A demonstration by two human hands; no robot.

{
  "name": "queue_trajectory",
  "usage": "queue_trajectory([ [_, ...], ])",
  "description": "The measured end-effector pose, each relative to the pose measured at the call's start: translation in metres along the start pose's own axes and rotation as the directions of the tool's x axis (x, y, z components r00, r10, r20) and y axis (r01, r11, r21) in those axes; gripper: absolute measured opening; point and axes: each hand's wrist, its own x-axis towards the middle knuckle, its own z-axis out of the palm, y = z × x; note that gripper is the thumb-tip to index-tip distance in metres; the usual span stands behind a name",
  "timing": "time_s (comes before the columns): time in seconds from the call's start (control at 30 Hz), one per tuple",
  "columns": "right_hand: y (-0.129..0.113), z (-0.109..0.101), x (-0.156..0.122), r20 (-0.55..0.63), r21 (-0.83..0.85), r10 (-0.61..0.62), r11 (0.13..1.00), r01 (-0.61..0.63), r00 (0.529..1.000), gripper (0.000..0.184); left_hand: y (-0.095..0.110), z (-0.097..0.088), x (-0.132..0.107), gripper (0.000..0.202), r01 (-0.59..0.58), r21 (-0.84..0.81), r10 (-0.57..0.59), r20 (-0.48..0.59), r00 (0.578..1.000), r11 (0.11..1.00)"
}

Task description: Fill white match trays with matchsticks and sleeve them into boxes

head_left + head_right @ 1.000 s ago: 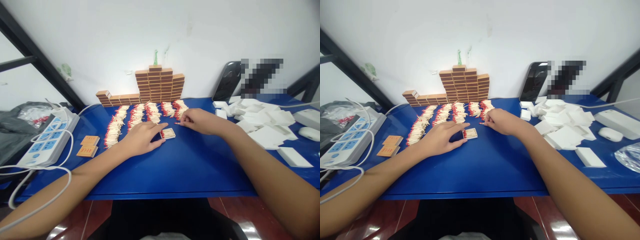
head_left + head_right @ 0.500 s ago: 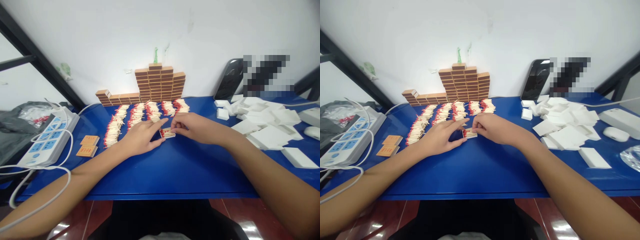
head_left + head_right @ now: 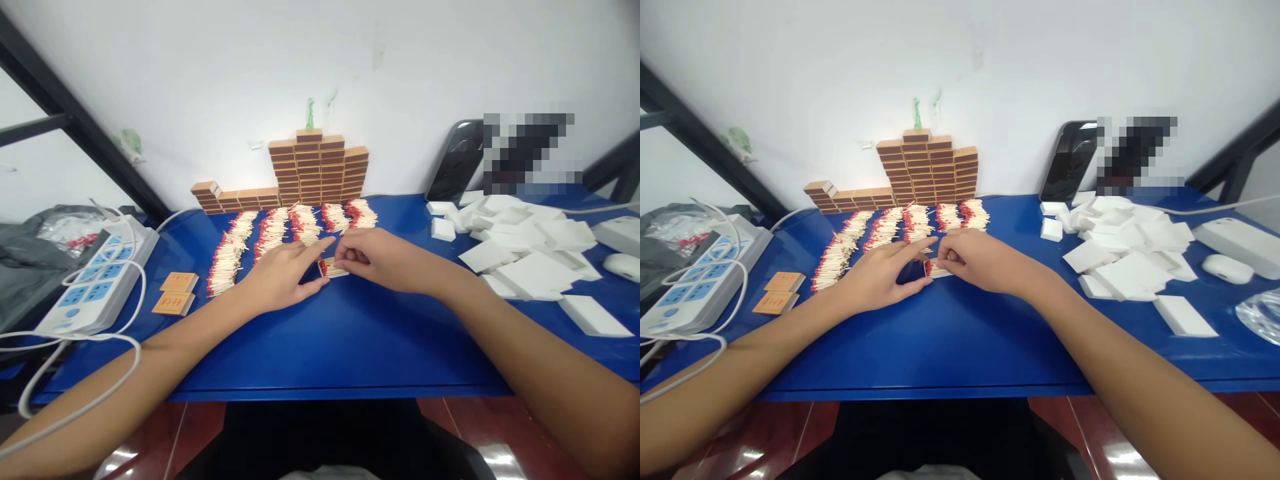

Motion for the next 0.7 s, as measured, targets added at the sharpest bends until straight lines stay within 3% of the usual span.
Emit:
queue_trajectory([
  [0.27, 0.006, -0.003, 0.002, -0.057, -0.019, -0.031, 0.999, 0.03, 0.998, 0.016, 0.0, 0.0, 0.0, 0.063, -0.01, 0.0, 0.01, -0.041, 0.999, 1.0],
  [0.47, 0.018, -0.003, 0.003, -0.046, -0.06, 0.035, 0.997, -0.038, 0.998, 0.014, -0.002, -0.001, 0.003, 0.026, -0.143, -0.023, 0.142, -0.039, 0.989, 0.99],
  [0.7, 0.022, -0.005, 0.004, -0.02, 0.034, 0.06, 0.998, -0.059, 0.998, 0.023, 0.0, 0.0, 0.001, 0.028, -0.185, -0.029, 0.181, -0.119, 0.976, 0.982],
])
